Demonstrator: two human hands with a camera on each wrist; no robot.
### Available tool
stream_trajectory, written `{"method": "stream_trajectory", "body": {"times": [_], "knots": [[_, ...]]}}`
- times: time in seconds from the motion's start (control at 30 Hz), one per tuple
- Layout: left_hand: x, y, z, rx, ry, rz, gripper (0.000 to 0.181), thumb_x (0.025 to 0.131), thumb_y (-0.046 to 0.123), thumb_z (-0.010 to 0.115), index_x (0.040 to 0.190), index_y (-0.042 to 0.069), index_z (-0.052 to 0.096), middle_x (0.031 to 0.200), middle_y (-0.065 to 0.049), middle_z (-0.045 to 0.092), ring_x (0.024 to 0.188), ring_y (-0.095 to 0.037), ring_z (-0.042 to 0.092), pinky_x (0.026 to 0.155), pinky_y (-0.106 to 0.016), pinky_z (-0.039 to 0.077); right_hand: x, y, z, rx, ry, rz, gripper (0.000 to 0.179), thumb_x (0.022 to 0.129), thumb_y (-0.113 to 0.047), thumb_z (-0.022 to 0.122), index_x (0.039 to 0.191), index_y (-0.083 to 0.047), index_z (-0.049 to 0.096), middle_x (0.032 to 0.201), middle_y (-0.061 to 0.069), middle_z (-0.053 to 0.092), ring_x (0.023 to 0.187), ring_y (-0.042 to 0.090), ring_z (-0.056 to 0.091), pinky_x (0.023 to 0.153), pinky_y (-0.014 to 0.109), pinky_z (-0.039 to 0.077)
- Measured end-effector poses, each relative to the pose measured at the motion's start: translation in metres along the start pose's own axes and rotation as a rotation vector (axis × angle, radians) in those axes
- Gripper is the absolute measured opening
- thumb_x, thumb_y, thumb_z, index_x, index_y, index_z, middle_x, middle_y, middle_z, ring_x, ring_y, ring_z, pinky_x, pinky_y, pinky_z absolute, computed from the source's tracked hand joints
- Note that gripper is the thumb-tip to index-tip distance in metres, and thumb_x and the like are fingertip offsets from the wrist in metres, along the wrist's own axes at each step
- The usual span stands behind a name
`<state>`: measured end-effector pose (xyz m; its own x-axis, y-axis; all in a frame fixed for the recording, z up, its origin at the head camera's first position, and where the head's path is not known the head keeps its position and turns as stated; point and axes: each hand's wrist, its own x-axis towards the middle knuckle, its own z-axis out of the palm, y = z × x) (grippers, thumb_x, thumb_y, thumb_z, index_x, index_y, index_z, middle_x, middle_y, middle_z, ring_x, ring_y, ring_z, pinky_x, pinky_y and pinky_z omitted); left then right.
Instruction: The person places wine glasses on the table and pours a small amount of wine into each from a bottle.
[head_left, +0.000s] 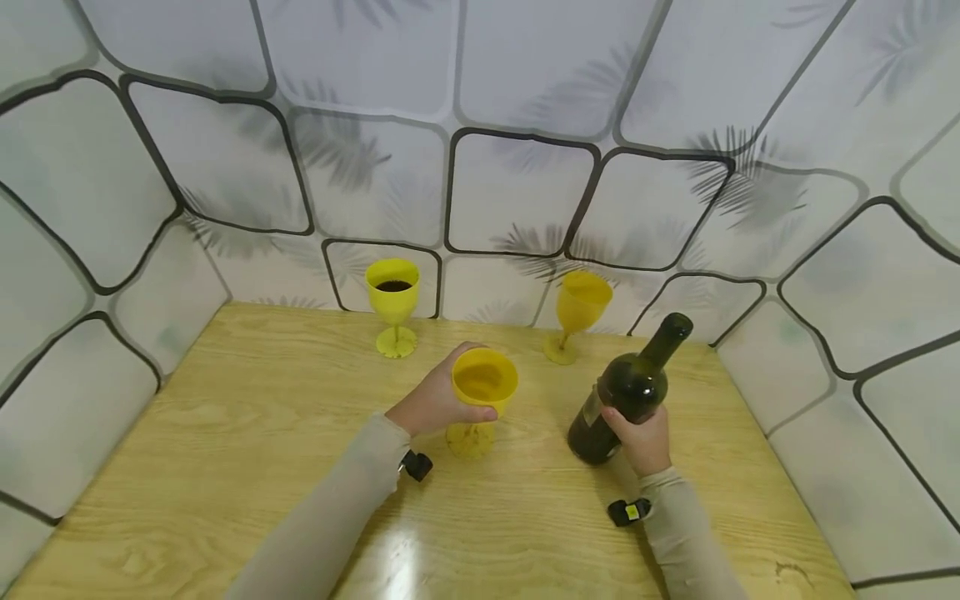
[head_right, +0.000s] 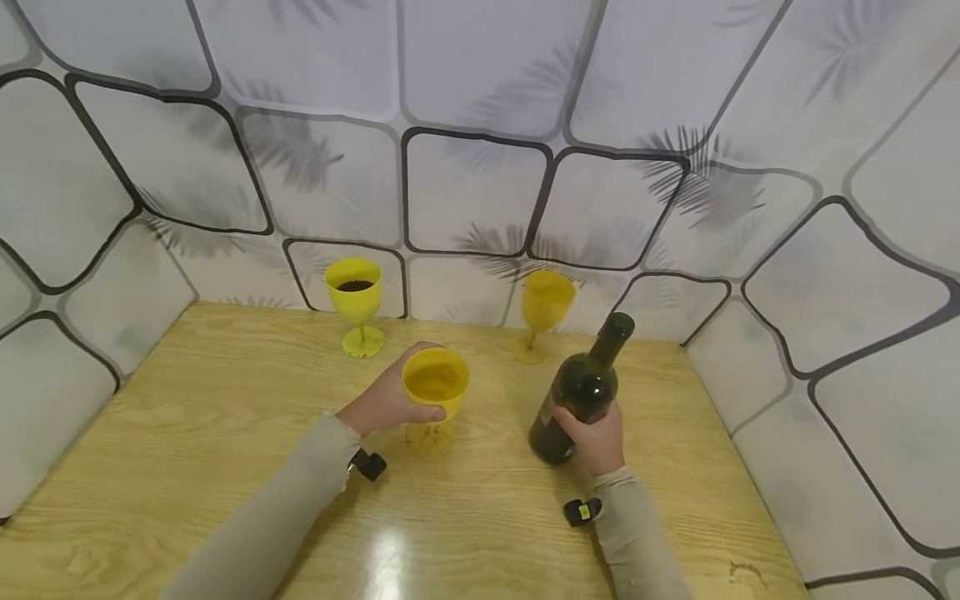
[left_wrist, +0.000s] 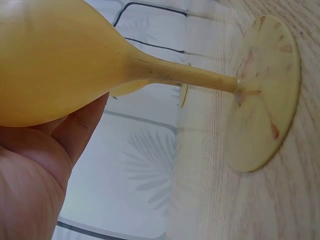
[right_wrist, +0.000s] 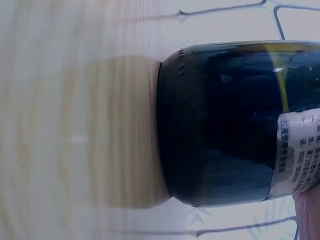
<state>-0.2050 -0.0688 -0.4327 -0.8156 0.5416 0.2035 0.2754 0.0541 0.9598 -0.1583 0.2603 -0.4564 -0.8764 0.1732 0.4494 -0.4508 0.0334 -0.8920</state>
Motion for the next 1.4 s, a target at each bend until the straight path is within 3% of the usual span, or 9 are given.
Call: {"method": "stream_trajectory", "body": {"times": [0.47,0.93,1.1,1.17,1.3,1.4], "knots": [[0.000,-0.001,0.001,-0.038,-0.010,0.008,0.082,0.077,0.014,0.092,0.145,0.020,0.044,0.134,-0.003,0.057,0.117,-0.024,0.057,0.101,-0.045,0.049,-0.008,-0.001,0.021,0.091,-0.106,-0.067,0.062,0.075,0.027,0.064,0.120,-0.016,0.070,0.112,-0.002,0.077,0.105,0.010,0.073,0.095,0.022,0.054],[0.000,0.001,0.000,-0.041,-0.012,-0.002,0.084,0.079,0.017,0.091,0.147,0.015,0.042,0.135,-0.005,0.056,0.118,-0.025,0.056,0.101,-0.043,0.049,-0.012,-0.002,0.030,0.107,-0.206,-0.114,0.056,0.079,0.022,0.069,0.125,-0.010,0.068,0.117,0.003,0.076,0.110,0.013,0.072,0.097,0.024,0.053],[0.000,0.002,0.001,-0.044,-0.009,-0.009,0.084,0.079,0.017,0.091,0.147,0.018,0.042,0.135,-0.004,0.056,0.118,-0.025,0.056,0.101,-0.043,0.049,-0.011,-0.002,0.031,0.082,-0.225,-0.123,0.060,0.079,0.021,0.067,0.132,-0.006,0.064,0.131,0.017,0.069,0.123,0.015,0.065,0.105,0.026,0.048],[0.000,0.002,0.001,-0.052,-0.011,-0.005,0.083,0.079,0.017,0.090,0.146,0.018,0.042,0.135,-0.005,0.057,0.118,-0.025,0.056,0.101,-0.044,0.049,-0.012,-0.002,0.032,0.094,-0.242,-0.126,0.066,0.078,0.021,0.068,0.138,-0.005,0.060,0.139,0.015,0.065,0.130,0.015,0.060,0.109,0.026,0.044],[0.000,0.003,0.000,-0.062,-0.013,-0.004,0.083,0.078,0.016,0.090,0.146,0.018,0.043,0.134,-0.006,0.057,0.117,-0.026,0.057,0.101,-0.045,0.049,-0.013,-0.001,0.036,0.117,-0.316,-0.141,0.073,0.083,0.010,0.076,0.150,-0.005,0.050,0.154,0.009,0.053,0.138,0.014,0.053,0.114,0.025,0.039],[0.000,0.003,0.000,-0.052,-0.010,-0.006,0.083,0.078,0.016,0.091,0.146,0.018,0.043,0.134,-0.006,0.058,0.117,-0.025,0.057,0.100,-0.044,0.050,-0.011,-0.002,0.041,0.162,-0.423,-0.162,0.070,0.090,-0.006,0.080,0.151,-0.002,0.044,0.155,0.017,0.049,0.136,0.022,0.057,0.113,0.029,0.043]]}}
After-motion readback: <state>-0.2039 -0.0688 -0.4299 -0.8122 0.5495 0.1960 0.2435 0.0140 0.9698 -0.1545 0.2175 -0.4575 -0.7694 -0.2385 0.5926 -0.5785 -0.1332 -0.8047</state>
